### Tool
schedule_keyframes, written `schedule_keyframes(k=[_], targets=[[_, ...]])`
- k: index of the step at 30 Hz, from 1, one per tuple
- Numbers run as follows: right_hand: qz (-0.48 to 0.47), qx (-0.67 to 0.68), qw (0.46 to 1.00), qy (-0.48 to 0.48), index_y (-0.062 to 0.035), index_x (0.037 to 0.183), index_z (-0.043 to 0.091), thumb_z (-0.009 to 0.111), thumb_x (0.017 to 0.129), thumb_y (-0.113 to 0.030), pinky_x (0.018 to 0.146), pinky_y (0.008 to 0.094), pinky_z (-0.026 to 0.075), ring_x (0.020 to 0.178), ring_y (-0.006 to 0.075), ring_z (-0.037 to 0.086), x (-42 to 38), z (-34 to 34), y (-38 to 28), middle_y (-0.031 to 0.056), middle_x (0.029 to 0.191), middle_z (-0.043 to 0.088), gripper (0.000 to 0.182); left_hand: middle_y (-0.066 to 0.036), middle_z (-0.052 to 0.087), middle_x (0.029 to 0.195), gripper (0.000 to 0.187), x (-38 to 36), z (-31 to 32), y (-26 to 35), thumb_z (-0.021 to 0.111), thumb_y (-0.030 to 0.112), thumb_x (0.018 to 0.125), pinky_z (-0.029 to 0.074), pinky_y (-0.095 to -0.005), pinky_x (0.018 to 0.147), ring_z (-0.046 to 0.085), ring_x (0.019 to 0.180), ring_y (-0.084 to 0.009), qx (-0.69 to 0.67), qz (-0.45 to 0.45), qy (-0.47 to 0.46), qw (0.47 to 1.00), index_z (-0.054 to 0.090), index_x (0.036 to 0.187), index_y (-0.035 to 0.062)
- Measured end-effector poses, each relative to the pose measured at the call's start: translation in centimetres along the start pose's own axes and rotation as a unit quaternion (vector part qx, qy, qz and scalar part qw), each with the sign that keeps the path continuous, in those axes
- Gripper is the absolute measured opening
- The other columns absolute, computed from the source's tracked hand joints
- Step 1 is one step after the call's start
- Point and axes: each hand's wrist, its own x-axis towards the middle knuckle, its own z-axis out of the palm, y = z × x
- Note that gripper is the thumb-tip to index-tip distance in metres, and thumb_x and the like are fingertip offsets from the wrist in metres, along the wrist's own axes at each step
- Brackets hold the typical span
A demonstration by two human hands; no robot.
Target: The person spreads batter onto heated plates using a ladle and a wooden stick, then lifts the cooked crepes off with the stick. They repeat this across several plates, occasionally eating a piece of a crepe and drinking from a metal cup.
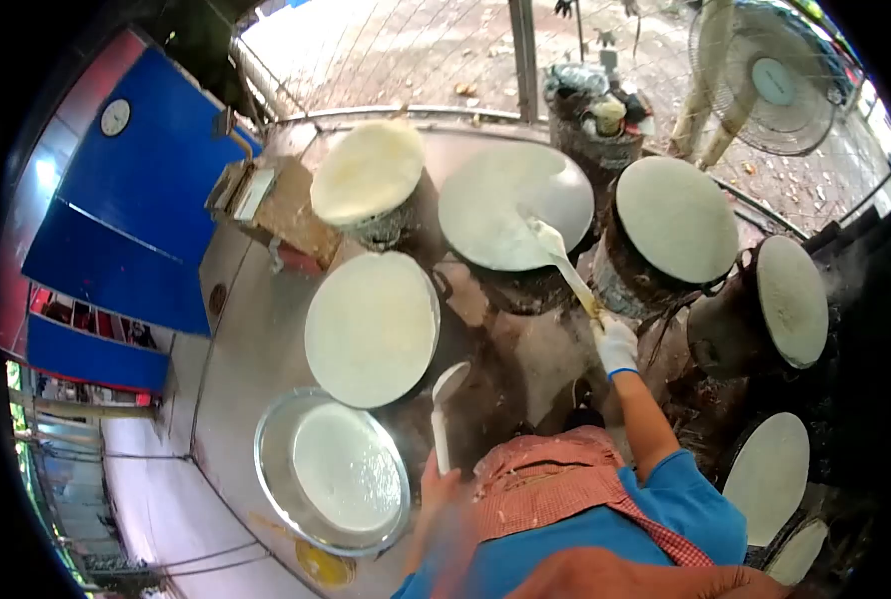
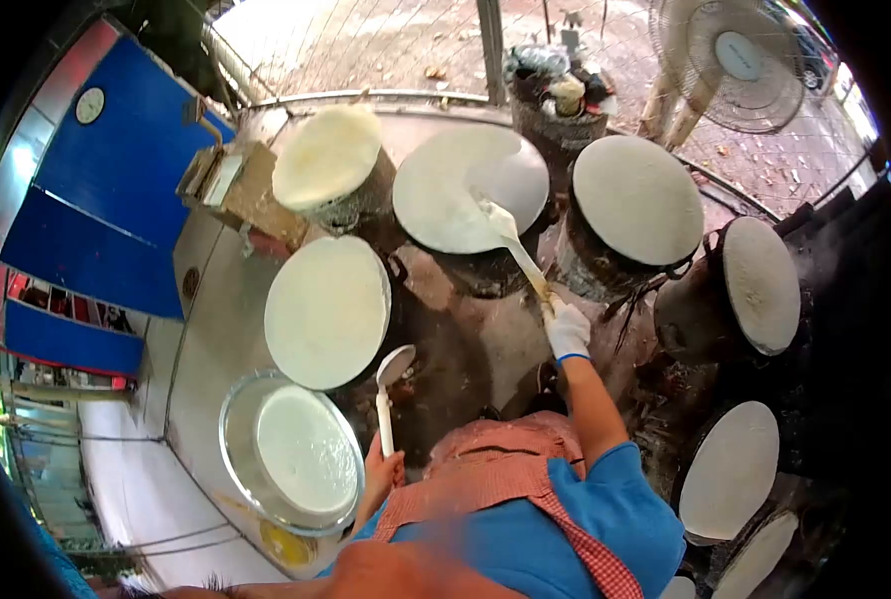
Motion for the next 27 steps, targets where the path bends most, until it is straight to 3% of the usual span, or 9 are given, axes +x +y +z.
schedule_keyframes(k=[4,7,11,15,17,20,23,25,27], targets=[[0.023,0.217,0.976,0.001,-0.0108,0.099,0.065,0.060,0.079,-0.037,0.077,0.0415,0.047,0.088,0.0345,0.060,0.9,2.8,-7.4,0.0173,0.092,0.064,0.033,-0.001,0.035,0.055,0.053,-1.2,1.0,1.6,0.050,-0.001,0.084,0.030,-0.0246,0.034,0.036,0.039,-0.0104,-0.167,-0.055,-0.046,0.983,0.029,0.129,0.0176],[-0.073,0.037,0.996,-0.025,-0.0108,0.100,0.064,0.060,0.080,-0.035,0.074,0.0407,0.048,0.082,0.0324,0.062,2.2,5.6,-5.5,0.0173,0.087,0.064,0.031,-0.002,0.036,0.056,0.049,-2.4,1.9,4.5,0.047,0.002,0.086,0.029,-0.0240,0.035,0.035,0.039,-0.0116,-0.217,-0.028,-0.058,0.974,0.030,0.127,0.0209],[-0.005,-0.042,0.999,-0.018,-0.0120,0.096,0.064,0.054,0.083,-0.040,0.069,0.0443,0.047,0.076,0.0320,0.063,4.9,-1.5,0.2,0.0157,0.078,0.064,0.033,-0.004,0.034,0.058,0.054,-1.4,0.9,2.4,0.043,0.001,0.088,0.029,-0.0249,0.036,0.033,0.039,-0.0123,-0.278,-0.019,-0.053,0.959,0.027,0.133,0.0247],[0.020,0.151,0.988,0.027,-0.0111,0.093,0.065,0.056,0.080,-0.038,0.071,0.0464,0.048,0.085,0.0379,0.060,8.1,1.8,-3.9,0.0189,0.089,0.063,0.031,-0.003,0.035,0.057,0.050,-0.8,3.1,3.5,0.043,0.002,0.089,0.028,-0.0233,0.037,0.028,0.038,-0.0106,-0.295,-0.039,-0.045,0.954,0.032,0.133,0.0223],[-0.132,0.056,0.989,-0.040,-0.0131,0.100,0.064,0.056,0.081,-0.040,0.073,0.0454,0.048,0.085,0.0370,0.060,5.5,1.2,-6.6,0.0181,0.089,0.063,0.034,-0.003,0.034,0.058,0.049,0.4,3.9,3.4,0.042,0.002,0.090,0.028,-0.0230,0.037,0.029,0.040,-0.0101,-0.324,-0.054,-0.070,0.942,0.032,0.133,0.0220],[-0.069,0.012,0.996,-0.061,-0.0150,0.104,0.063,0.054,0.082,-0.043,0.073,0.0449,0.048,0.083,0.0362,0.061,6.4,0.1,-0.7,0.0179,0.085,0.064,0.036,-0.002,0.034,0.060,0.053,0.9,4.9,4.8,0.045,0.001,0.088,0.028,-0.0228,0.039,0.034,0.045,-0.0105,-0.312,-0.106,-0.018,0.944,0.028,0.134,0.0225],[-0.024,0.027,0.999,-0.040,-0.0145,0.105,0.063,0.053,0.083,-0.043,0.072,0.0452,0.047,0.085,0.0353,0.061,11.6,-2.9,4.4,0.0190,0.087,0.064,0.037,0.001,0.038,0.065,0.044,1.9,4.6,4.6,0.049,0.005,0.089,0.032,-0.0213,0.043,0.038,0.050,-0.0092,-0.172,-0.048,-0.076,0.981,0.032,0.127,0.0177],[0.034,0.091,0.995,0.007,-0.0121,0.099,0.065,0.055,0.083,-0.035,0.070,0.0435,0.048,0.085,0.0350,0.061,12.4,-5.0,-1.2,0.0198,0.089,0.064,0.030,0.000,0.037,0.064,0.043,2.4,6.1,5.9,0.049,0.004,0.089,0.031,-0.0221,0.042,0.036,0.049,-0.0091,-0.189,-0.081,-0.067,0.976,0.033,0.127,0.0172],[-0.067,0.084,0.994,-0.016,-0.0141,0.100,0.064,0.055,0.082,-0.037,0.070,0.0442,0.048,0.083,0.0347,0.062,11.6,-1.9,-2.8,0.0178,0.087,0.064,0.030,0.000,0.036,0.061,0.048,3.1,7.5,6.4,0.050,0.002,0.089,0.028,-0.0235,0.040,0.034,0.048,-0.0092,-0.258,-0.125,-0.079,0.955,0.032,0.131,0.0194]])
